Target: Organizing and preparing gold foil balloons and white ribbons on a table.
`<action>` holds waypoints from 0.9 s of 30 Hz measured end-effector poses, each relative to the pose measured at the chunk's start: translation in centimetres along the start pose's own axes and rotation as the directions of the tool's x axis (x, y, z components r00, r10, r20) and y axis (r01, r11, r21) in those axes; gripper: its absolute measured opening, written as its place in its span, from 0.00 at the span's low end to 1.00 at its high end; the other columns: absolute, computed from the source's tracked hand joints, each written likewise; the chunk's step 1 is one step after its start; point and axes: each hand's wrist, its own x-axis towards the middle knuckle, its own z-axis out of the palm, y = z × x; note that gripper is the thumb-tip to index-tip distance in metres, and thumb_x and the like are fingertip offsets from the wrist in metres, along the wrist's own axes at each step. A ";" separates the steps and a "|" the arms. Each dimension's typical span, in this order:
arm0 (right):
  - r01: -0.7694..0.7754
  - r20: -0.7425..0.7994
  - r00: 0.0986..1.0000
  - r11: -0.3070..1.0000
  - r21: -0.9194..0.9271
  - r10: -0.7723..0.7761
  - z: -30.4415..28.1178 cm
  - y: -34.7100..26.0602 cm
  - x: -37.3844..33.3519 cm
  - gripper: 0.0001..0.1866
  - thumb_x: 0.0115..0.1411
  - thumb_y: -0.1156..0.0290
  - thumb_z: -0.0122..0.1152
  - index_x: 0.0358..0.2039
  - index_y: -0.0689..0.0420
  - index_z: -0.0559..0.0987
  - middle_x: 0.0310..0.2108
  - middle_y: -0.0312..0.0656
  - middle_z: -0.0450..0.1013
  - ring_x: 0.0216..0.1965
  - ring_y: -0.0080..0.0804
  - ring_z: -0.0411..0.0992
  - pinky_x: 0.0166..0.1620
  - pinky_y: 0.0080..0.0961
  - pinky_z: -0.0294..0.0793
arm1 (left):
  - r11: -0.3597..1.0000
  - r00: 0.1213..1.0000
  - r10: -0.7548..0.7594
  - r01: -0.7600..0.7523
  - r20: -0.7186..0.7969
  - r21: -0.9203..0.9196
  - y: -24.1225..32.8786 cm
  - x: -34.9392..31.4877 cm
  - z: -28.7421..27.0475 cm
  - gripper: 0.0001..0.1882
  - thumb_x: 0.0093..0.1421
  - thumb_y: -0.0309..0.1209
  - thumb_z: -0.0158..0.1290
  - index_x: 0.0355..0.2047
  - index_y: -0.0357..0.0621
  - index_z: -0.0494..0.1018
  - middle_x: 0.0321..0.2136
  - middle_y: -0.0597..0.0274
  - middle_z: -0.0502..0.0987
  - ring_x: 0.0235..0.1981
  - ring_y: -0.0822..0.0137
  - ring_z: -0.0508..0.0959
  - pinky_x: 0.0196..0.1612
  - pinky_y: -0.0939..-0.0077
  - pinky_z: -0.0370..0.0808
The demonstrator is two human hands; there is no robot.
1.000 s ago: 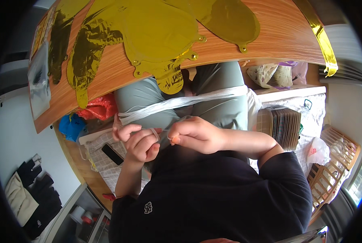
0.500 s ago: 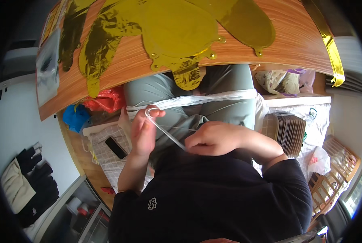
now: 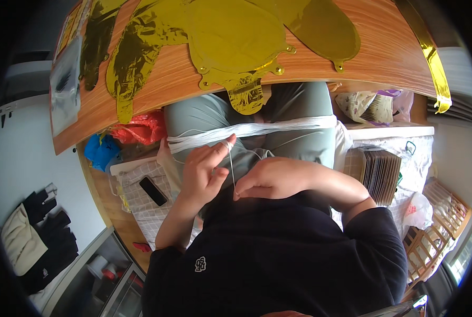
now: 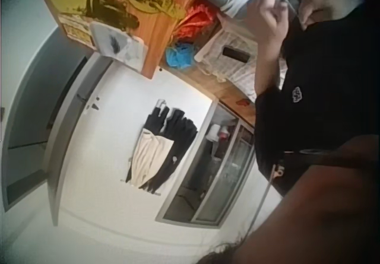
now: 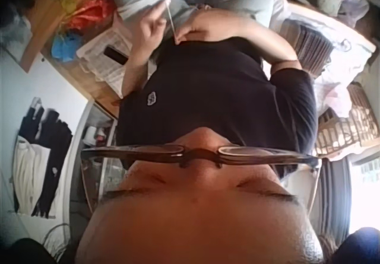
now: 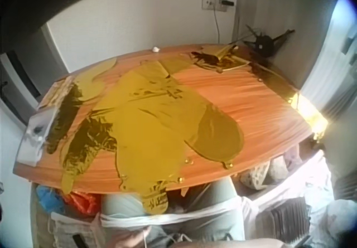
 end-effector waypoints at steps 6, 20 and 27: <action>-0.138 -0.268 0.950 0.985 0.106 0.162 -1.2 3.5 0.2 0.09 0.64 0.67 0.52 0.36 0.55 0.78 0.31 0.40 0.77 0.33 0.32 0.74 0.39 0.29 0.71 | 0.449 0.932 -0.093 0.353 0.350 -0.821 -1.9 -2.5 -0.5 0.35 0.70 0.54 0.32 0.45 0.35 0.78 0.28 0.63 0.80 0.23 0.81 0.64 0.27 0.83 0.60; 0.188 -0.265 0.957 0.945 0.266 -0.116 0.8 1.9 1.5 0.10 0.68 0.68 0.48 0.37 0.58 0.76 0.33 0.40 0.76 0.37 0.30 0.74 0.42 0.27 0.70 | 0.976 0.990 0.078 -0.100 0.119 0.194 -0.1 -1.2 -2.0 0.41 0.64 0.67 0.30 0.33 0.39 0.74 0.27 0.55 0.77 0.25 0.61 0.73 0.31 0.69 0.68; 0.039 -0.328 0.944 0.977 0.210 0.033 0.8 1.3 1.8 0.09 0.69 0.69 0.48 0.36 0.58 0.76 0.31 0.39 0.75 0.35 0.32 0.74 0.41 0.29 0.71 | 0.153 0.992 0.070 0.097 0.109 -0.983 -2.6 -3.6 -0.1 0.48 0.61 0.72 0.21 0.30 0.40 0.75 0.28 0.59 0.76 0.27 0.63 0.71 0.35 0.68 0.66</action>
